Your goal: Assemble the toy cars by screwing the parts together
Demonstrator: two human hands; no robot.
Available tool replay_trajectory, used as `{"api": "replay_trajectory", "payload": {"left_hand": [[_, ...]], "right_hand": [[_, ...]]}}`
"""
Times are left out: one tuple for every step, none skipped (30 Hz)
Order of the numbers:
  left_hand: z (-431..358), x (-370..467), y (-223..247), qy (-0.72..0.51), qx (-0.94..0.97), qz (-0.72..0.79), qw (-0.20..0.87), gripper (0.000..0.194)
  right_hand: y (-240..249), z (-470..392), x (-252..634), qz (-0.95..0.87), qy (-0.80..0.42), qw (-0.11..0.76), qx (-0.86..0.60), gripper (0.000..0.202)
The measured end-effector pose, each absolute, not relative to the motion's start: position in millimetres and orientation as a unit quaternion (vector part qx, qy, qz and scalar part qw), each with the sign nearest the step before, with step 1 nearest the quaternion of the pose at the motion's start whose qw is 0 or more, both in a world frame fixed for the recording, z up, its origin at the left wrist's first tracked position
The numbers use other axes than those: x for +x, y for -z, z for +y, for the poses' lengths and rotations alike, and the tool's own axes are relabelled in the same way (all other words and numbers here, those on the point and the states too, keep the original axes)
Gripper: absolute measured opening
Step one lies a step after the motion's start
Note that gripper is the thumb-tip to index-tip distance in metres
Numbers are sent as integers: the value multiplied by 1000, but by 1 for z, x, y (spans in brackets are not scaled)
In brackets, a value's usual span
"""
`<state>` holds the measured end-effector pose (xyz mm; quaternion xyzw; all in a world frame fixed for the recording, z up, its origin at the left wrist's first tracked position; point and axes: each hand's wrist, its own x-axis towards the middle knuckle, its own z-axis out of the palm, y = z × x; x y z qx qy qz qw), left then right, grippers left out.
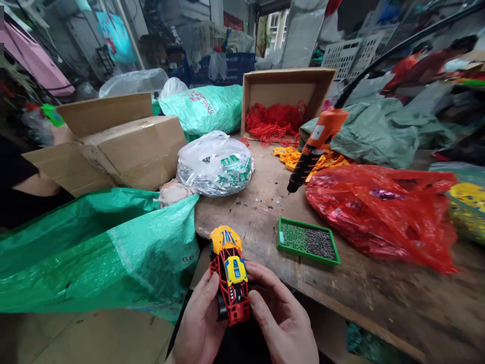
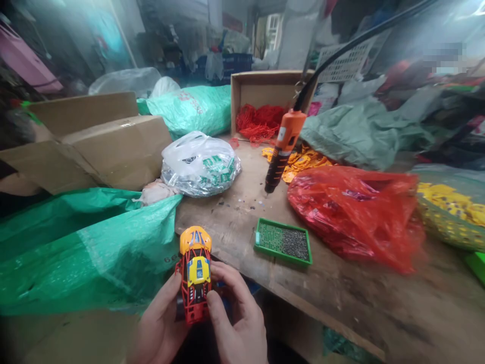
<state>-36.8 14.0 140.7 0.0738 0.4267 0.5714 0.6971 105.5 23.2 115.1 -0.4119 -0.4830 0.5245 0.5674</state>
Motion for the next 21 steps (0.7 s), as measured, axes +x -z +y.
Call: {"api": "replay_trajectory", "payload": {"left_hand": [[15,-35,-142,-569,71,425,701,48],[16,-33,-143,-564,67,423,706,46],[17,-30,-144,-559,65,421,711,45],[19,-28,-145,-555,63,419,716,43],[20,-26,-146,-554,63,415,719,41],[22,-24,-146,-557,63,411,719,39],[24,-22,-147,-563,64,405,718,37],[25,-21,-149,-570,61,403,713,35],[27,-20,-150,-577,56,404,707,33],[28,-20,-152,-582,48,409,701,30],[29,-20,-154,-584,38,416,696,27],[30,-20,-157,-584,28,422,693,26],[31,-21,-159,-583,21,425,692,25],[31,-22,-160,-580,18,424,695,26],[32,-23,-161,-579,18,417,700,27],[32,-23,-162,-578,19,408,707,29],[32,-24,-161,-578,19,397,713,31],[32,-24,-160,-578,17,385,719,33],[32,-23,-159,-579,13,372,725,34],[33,-23,-157,-580,9,357,732,35],[33,-22,-156,-580,5,343,739,35]], "right_hand": [[-113,25,108,-489,-524,566,-407,27],[-111,26,112,-496,-525,563,-401,28],[-109,27,115,-501,-528,561,-396,29],[-108,29,118,-504,-529,560,-391,30],[-108,30,121,-504,-531,559,-389,31],[-109,31,123,-504,-532,559,-388,31],[-110,31,124,-502,-532,561,-387,31],[-113,31,125,-502,-532,563,-385,30],[-115,31,126,-502,-531,566,-381,30],[-118,31,126,-504,-531,568,-376,29],[-120,31,126,-507,-530,570,-371,29],[-122,31,125,-511,-529,571,-365,29],[-123,31,125,-516,-528,571,-359,29],[-123,31,125,-522,-527,570,-353,30],[-122,31,125,-527,-526,569,-348,30],[-121,31,124,-532,-525,569,-343,31],[-120,30,124,-534,-524,569,-340,32],[-118,30,125,-535,-524,569,-340,33],[-117,29,125,-535,-524,568,-341,33],[-116,28,125,-535,-525,567,-342,33],[-115,27,126,-536,-525,565,-344,34]]}}
